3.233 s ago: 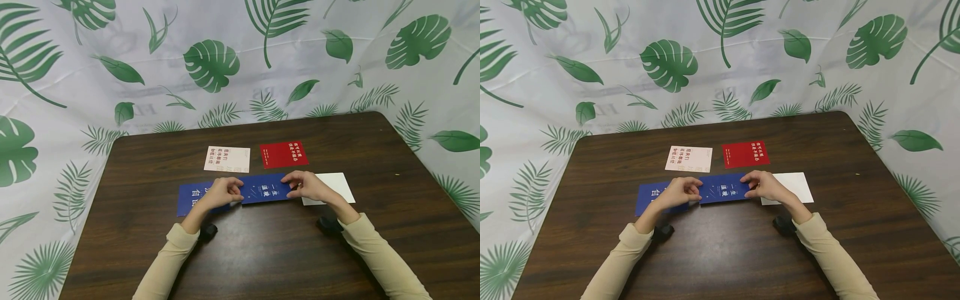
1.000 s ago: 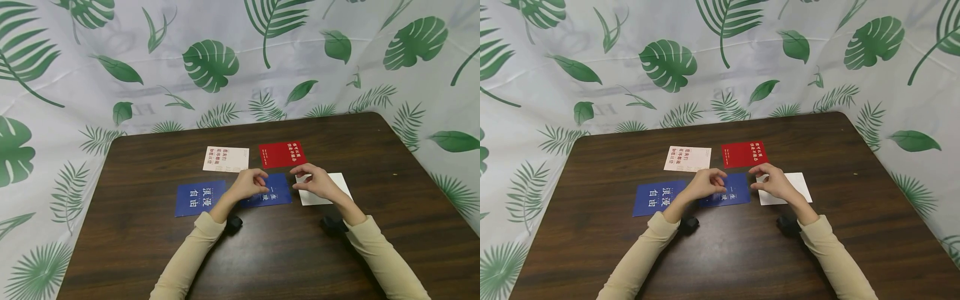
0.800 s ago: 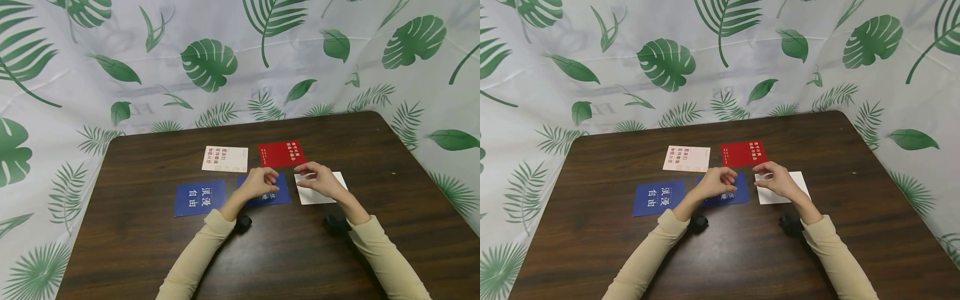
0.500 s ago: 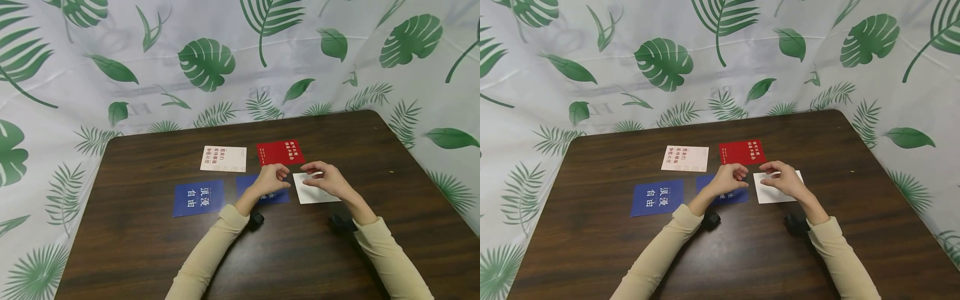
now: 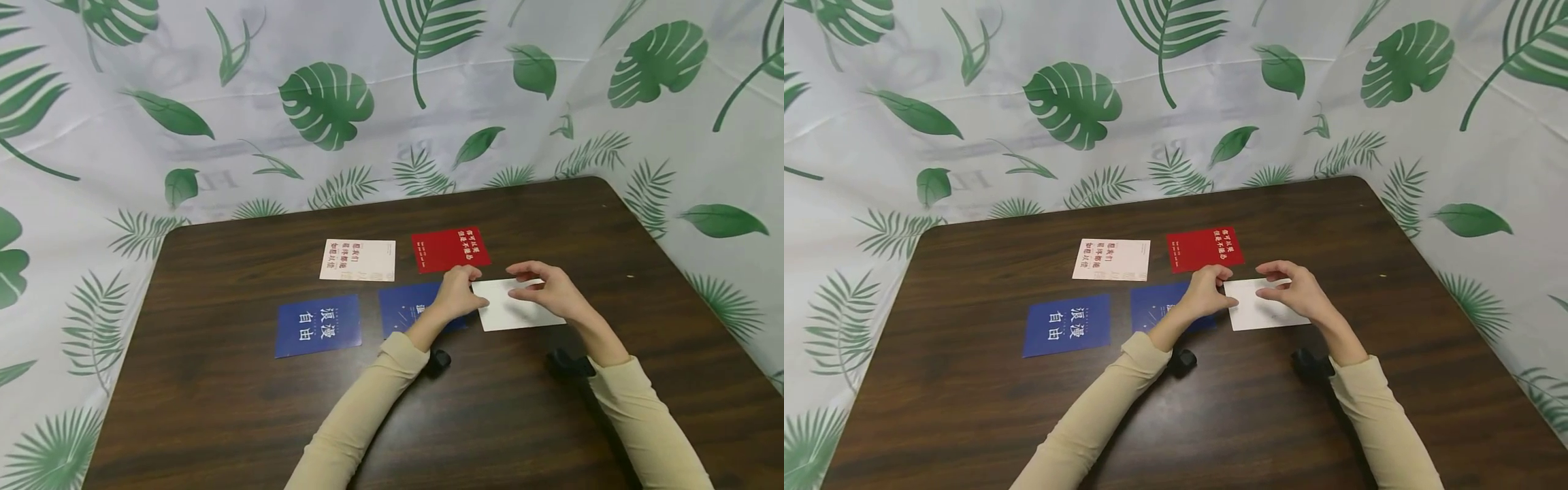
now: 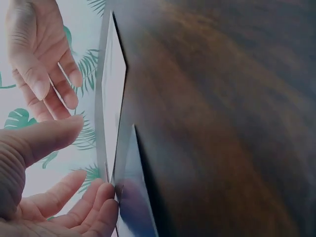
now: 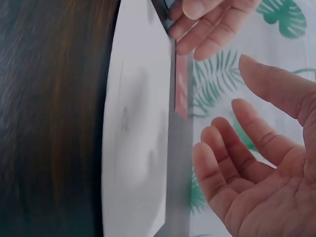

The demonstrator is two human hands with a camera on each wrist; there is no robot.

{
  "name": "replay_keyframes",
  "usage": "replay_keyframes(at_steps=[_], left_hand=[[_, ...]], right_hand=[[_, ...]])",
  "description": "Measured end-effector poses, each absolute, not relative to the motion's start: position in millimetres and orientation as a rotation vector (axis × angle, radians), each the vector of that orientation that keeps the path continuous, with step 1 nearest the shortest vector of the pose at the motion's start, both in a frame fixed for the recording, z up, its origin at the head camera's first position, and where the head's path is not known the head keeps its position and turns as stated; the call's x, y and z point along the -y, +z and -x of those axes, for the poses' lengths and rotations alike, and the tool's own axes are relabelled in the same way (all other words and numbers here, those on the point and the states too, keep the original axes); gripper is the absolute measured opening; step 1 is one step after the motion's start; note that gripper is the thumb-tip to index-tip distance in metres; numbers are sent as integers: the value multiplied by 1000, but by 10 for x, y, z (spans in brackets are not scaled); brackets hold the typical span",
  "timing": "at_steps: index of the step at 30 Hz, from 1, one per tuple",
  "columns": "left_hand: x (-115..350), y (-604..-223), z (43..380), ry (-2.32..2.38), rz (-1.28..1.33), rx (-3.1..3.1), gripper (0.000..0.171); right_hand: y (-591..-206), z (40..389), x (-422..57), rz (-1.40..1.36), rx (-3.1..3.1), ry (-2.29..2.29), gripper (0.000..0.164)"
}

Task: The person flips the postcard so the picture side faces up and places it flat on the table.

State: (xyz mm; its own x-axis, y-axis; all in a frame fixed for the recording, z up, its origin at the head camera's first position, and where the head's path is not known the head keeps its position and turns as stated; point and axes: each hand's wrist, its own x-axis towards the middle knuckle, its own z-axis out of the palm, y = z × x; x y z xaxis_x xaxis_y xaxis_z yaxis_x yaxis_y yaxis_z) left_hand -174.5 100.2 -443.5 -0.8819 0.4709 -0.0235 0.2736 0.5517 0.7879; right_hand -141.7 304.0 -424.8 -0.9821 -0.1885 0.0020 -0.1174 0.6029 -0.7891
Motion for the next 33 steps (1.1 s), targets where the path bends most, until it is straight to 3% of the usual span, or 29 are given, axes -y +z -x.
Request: replay_keyframes(at_steps=[18, 33], left_hand=[[-1116, -4424, 1786, 984, -578, -2687, 49], [-1148, -4410, 1795, 835, -586, -2723, 40]], right_hand=[[-4360, 1420, -3314, -68, -2868, -1115, 53], [-4387, 1512, -3397, 29, -2883, -856, 51]])
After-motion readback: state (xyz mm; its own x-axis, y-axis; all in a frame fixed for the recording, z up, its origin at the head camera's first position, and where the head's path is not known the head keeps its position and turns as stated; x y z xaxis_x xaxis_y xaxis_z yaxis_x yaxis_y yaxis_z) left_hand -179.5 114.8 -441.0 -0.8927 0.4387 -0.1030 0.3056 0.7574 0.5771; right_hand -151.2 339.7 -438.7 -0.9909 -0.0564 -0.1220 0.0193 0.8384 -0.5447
